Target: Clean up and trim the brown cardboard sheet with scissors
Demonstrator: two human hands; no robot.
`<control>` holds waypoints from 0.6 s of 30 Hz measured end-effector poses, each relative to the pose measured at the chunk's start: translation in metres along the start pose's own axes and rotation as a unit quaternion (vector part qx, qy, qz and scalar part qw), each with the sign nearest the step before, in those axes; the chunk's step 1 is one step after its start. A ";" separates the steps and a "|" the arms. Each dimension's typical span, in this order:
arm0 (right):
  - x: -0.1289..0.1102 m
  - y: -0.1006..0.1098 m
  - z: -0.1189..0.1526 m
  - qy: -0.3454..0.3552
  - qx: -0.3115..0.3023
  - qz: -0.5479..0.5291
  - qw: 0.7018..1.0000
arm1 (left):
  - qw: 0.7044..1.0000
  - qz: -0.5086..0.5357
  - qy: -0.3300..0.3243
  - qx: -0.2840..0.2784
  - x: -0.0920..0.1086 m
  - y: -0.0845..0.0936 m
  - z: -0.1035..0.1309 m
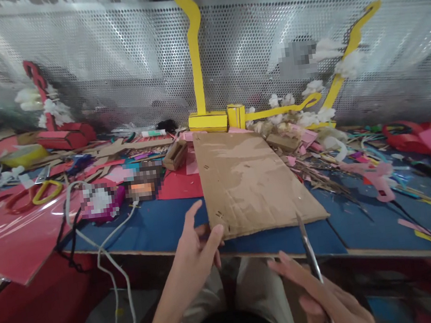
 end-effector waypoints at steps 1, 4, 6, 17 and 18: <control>0.006 -0.004 -0.008 0.032 -0.005 0.001 0.999 | 0.999 -0.019 -0.027 0.004 0.001 0.001 0.002; 0.018 -0.024 -0.038 0.122 -0.033 0.034 0.991 | 0.980 -0.157 -0.113 0.032 0.003 0.002 0.008; 0.021 -0.039 -0.054 0.154 -0.062 0.075 0.983 | 0.947 -0.263 -0.176 0.059 0.005 0.002 0.011; 0.025 -0.056 -0.065 0.232 -0.015 0.059 0.971 | 0.652 -0.479 -0.554 0.198 0.028 0.004 0.021; 0.024 -0.054 -0.066 0.225 -0.022 0.060 0.972 | 0.653 -0.486 -0.553 0.179 0.028 0.003 0.019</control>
Point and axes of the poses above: each hand's wrist, its own z-axis away from the middle knuckle, its own y-axis out of the back of the hand, x = y × z, the point moved 4 cm from there along -z, towards the middle knuckle, and after that the axes turned 15 degrees about y, right-handed, at the moved point
